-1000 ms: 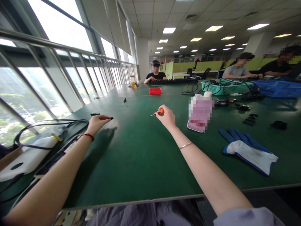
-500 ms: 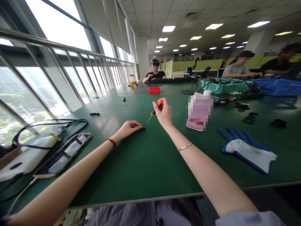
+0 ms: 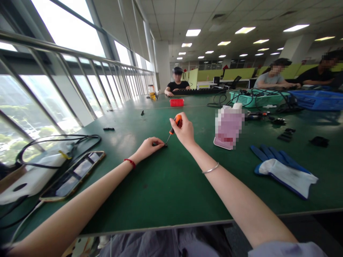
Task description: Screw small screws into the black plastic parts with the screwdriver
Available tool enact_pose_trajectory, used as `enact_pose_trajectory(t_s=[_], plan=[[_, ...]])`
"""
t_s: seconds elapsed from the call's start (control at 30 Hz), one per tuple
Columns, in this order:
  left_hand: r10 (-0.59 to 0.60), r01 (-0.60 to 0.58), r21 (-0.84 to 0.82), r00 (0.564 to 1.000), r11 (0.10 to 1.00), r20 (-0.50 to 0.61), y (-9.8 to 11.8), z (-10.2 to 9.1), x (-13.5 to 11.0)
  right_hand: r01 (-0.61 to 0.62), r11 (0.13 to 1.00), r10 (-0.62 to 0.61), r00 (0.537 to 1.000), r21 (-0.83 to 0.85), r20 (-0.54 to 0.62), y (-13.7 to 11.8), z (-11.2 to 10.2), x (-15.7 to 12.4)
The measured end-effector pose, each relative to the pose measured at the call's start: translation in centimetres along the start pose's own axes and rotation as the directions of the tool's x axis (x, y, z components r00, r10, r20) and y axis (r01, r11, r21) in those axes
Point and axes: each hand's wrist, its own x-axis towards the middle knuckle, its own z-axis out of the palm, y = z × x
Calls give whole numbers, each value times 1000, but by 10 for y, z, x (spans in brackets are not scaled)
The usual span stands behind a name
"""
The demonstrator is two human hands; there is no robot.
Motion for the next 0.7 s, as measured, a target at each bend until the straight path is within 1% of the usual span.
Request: enact_pose_trajectory(t_s=[0.2, 0.37, 0.7], plan=[[-19, 24, -97, 999, 995, 50, -4, -6, 2, 44, 996, -38, 997, 79, -73, 0, -1, 1], [26, -9, -148, 993, 989, 114, -7, -10, 1, 68, 989, -54, 993, 134, -102, 4, 2, 2], [23, -19, -82, 998, 996, 57, -8, -4, 0, 30, 993, -25, 999, 115, -46, 2, 0, 2]])
